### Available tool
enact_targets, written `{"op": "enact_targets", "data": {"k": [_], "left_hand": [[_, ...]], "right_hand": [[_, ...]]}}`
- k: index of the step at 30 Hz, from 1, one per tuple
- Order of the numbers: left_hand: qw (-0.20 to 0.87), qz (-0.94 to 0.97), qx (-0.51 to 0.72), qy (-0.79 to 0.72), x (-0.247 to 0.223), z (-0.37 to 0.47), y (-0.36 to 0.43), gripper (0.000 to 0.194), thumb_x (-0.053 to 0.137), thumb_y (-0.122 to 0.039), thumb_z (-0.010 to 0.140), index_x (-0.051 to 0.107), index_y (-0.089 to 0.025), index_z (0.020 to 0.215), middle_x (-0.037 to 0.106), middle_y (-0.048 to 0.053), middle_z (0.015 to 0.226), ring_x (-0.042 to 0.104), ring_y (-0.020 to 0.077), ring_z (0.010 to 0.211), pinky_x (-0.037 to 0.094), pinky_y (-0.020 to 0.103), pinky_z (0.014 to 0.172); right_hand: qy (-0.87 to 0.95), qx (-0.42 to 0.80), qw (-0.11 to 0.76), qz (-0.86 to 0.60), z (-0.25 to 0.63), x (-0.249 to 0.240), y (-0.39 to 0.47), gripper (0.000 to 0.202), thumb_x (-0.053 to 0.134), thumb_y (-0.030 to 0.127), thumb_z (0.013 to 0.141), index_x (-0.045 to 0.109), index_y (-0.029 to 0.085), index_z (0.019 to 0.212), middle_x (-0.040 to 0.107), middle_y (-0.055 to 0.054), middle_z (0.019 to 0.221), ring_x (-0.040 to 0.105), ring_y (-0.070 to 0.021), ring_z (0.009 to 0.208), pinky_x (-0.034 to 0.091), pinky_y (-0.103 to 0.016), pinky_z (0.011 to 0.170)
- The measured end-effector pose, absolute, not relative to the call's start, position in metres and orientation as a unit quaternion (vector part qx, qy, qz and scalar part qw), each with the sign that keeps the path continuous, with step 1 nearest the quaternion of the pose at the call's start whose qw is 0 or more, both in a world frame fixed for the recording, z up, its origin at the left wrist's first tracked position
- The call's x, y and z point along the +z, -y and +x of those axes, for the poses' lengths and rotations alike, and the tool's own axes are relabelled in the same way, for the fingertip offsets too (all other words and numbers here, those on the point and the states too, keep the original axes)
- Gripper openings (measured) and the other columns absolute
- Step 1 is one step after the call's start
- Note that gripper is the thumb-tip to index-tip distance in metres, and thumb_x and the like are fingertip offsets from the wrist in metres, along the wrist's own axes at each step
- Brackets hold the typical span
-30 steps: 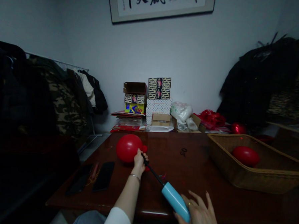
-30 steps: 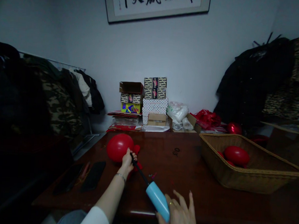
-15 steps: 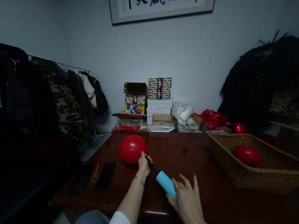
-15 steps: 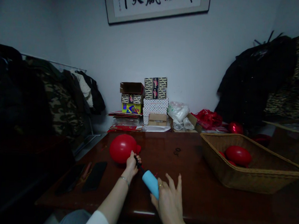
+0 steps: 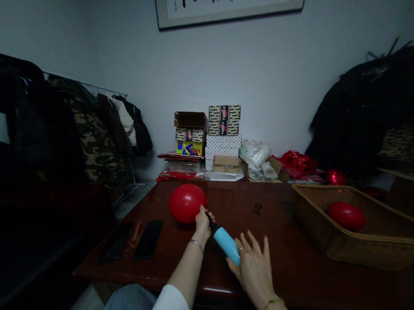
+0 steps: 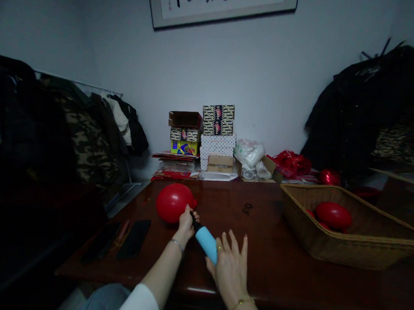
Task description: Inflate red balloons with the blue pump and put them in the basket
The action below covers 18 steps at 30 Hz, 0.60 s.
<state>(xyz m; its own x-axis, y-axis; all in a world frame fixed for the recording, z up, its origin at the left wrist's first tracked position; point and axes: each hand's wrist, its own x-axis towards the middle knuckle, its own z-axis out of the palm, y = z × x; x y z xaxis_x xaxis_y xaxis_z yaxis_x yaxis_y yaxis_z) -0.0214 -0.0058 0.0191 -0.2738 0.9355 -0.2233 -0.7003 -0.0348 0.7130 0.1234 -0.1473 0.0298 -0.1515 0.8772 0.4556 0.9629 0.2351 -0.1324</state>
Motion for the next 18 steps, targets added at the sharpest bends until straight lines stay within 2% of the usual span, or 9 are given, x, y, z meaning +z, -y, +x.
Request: {"op": "enact_targets", "data": {"k": [11, 18], "left_hand": [[0.576, 0.158, 0.705, -0.382, 0.027, -0.031, -0.008, 0.035, 0.049, -0.050, 0.085, 0.040, -0.019, 0.070, 0.039, -0.006, 0.048, 0.038, 0.0064, 0.035, 0.029, 0.017, 0.036], [0.571, 0.156, 0.712, -0.377, 0.026, -0.031, -0.008, 0.034, 0.047, -0.047, 0.087, 0.040, -0.019, 0.070, 0.039, -0.006, 0.049, 0.038, 0.0068, 0.036, 0.028, 0.017, 0.036]], "right_hand": [[0.764, -0.144, 0.236, -0.583, 0.187, -0.006, 0.179, 0.049, 0.053, 0.056, 0.077, 0.061, 0.025, 0.114, 0.056, -0.006, 0.128, 0.038, -0.0319, 0.127, 0.003, -0.060, 0.108], [0.761, -0.163, 0.241, -0.579, 0.183, 0.002, 0.183, 0.046, 0.055, 0.050, 0.075, 0.062, 0.023, 0.112, 0.054, -0.005, 0.130, 0.035, -0.0321, 0.128, 0.005, -0.060, 0.108]]}}
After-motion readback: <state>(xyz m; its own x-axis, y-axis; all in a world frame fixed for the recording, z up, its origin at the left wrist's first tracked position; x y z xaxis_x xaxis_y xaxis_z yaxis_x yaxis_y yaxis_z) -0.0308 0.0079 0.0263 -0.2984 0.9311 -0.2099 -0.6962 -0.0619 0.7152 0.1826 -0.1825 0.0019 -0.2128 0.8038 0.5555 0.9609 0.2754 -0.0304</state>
